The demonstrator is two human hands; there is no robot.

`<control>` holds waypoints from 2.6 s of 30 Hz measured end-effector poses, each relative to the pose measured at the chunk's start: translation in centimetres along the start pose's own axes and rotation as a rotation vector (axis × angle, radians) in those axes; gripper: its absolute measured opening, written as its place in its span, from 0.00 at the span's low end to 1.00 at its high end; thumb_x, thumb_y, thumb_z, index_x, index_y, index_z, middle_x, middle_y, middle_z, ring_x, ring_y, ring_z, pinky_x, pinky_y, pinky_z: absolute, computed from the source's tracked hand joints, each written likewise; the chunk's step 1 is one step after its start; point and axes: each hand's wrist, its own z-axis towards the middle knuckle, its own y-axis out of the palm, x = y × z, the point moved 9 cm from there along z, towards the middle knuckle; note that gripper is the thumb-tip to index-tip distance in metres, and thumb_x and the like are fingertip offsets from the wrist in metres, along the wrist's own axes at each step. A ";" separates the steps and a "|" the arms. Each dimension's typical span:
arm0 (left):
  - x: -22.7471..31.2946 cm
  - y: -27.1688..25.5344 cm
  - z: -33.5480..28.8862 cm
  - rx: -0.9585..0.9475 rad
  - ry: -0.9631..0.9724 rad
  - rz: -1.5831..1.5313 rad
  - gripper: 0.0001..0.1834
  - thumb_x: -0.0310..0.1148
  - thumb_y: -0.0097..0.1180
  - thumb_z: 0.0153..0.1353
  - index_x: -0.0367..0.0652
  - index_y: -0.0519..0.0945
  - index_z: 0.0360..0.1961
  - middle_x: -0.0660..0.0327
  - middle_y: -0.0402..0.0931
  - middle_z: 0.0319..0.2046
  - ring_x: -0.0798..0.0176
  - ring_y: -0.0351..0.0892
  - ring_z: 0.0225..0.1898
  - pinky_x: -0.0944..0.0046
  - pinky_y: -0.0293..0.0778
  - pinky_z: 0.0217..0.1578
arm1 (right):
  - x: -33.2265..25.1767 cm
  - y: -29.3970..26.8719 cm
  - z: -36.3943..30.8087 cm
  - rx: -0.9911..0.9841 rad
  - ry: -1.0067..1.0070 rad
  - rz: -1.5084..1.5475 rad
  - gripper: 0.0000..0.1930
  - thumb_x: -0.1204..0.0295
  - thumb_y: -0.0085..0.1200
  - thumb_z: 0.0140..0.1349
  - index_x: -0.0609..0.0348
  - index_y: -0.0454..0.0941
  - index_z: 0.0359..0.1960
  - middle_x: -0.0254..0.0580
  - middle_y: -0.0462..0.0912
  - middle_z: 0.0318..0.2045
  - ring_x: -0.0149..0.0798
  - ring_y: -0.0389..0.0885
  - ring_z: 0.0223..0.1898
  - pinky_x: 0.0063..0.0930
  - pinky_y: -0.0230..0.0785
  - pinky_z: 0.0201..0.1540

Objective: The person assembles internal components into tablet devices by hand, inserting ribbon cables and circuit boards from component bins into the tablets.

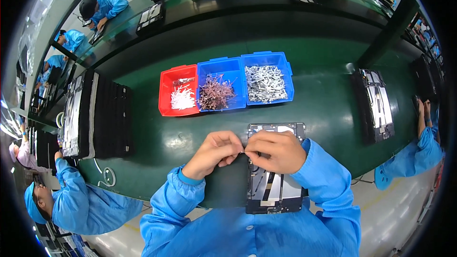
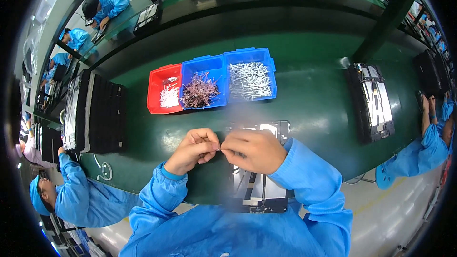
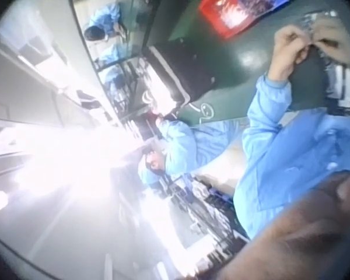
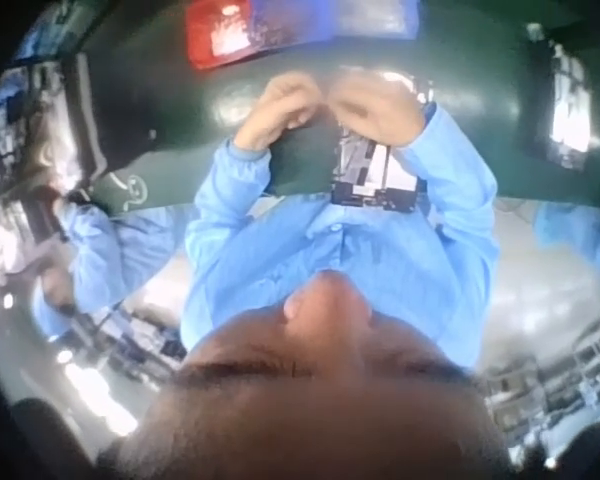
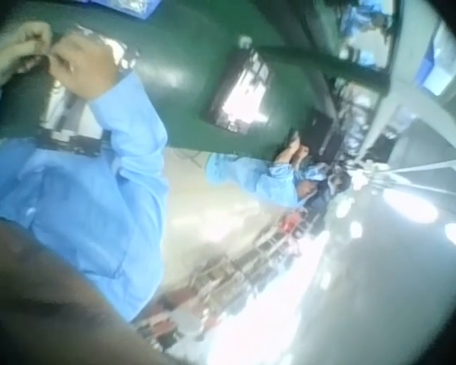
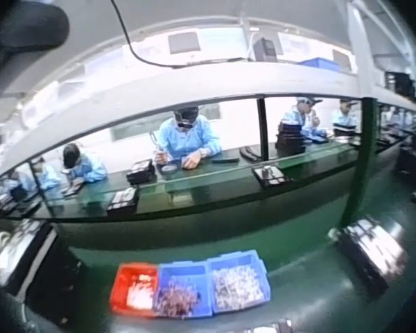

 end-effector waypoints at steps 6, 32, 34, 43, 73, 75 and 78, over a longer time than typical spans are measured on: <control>6.7 -7.9 -3.5 0.773 0.676 0.321 0.05 0.29 0.61 0.70 0.40 0.84 0.37 0.71 0.74 0.20 0.81 0.67 0.19 0.76 0.58 0.19 | 0.3 -2.9 -0.6 0.240 0.056 0.197 0.08 0.82 0.65 0.59 0.60 0.84 0.40 0.39 0.86 0.37 0.25 0.80 0.28 0.22 0.71 0.27; -5.6 5.2 -3.4 0.119 -0.133 -0.034 0.24 0.38 0.62 0.71 0.38 0.75 0.63 0.72 0.77 0.30 0.82 0.61 0.22 0.75 0.47 0.20 | 4.1 -2.5 -14.0 0.529 0.487 0.670 0.03 0.81 0.58 0.69 0.65 0.76 0.40 0.30 0.80 0.26 0.17 0.74 0.25 0.14 0.64 0.27; -7.0 5.8 -3.1 0.049 -0.223 -0.101 0.23 0.37 0.62 0.70 0.38 0.76 0.62 0.72 0.77 0.32 0.82 0.62 0.23 0.74 0.46 0.20 | 4.6 -2.0 -14.3 0.498 0.544 0.722 0.03 0.81 0.58 0.69 0.65 0.76 0.40 0.32 0.81 0.27 0.17 0.76 0.26 0.14 0.66 0.26; 1.5 6.4 -7.8 0.144 0.331 0.097 0.24 0.22 0.63 0.64 0.34 0.74 0.61 0.61 0.81 0.51 0.69 0.78 0.52 0.64 0.73 0.54 | 0.1 -7.0 -8.1 0.361 0.428 0.779 0.03 0.80 0.58 0.69 0.65 0.78 0.41 0.38 0.87 0.35 0.24 0.83 0.35 0.20 0.75 0.39; 3.1 6.7 -11.5 0.678 1.109 1.039 0.16 0.24 0.68 0.47 0.33 0.83 0.40 0.54 0.82 0.28 0.55 0.83 0.22 0.61 0.77 0.23 | -9.2 -2.5 0.2 0.012 0.146 1.092 0.02 0.84 0.55 0.67 0.66 0.76 0.36 0.43 0.73 0.45 0.30 0.74 0.45 0.26 0.71 0.51; 2.4 6.0 -11.3 0.668 1.090 0.993 0.16 0.25 0.68 0.48 0.33 0.83 0.40 0.54 0.82 0.28 0.55 0.84 0.23 0.61 0.77 0.23 | -9.4 -2.5 0.2 0.003 0.149 1.100 0.02 0.84 0.56 0.66 0.66 0.76 0.36 0.44 0.73 0.45 0.30 0.74 0.45 0.26 0.71 0.51; 2.8 6.2 -11.2 0.663 1.082 0.976 0.16 0.25 0.69 0.48 0.34 0.83 0.39 0.54 0.82 0.27 0.55 0.84 0.23 0.61 0.77 0.23 | -9.2 -2.4 0.2 0.002 0.142 1.085 0.02 0.83 0.57 0.66 0.66 0.76 0.36 0.41 0.73 0.44 0.30 0.76 0.46 0.28 0.74 0.52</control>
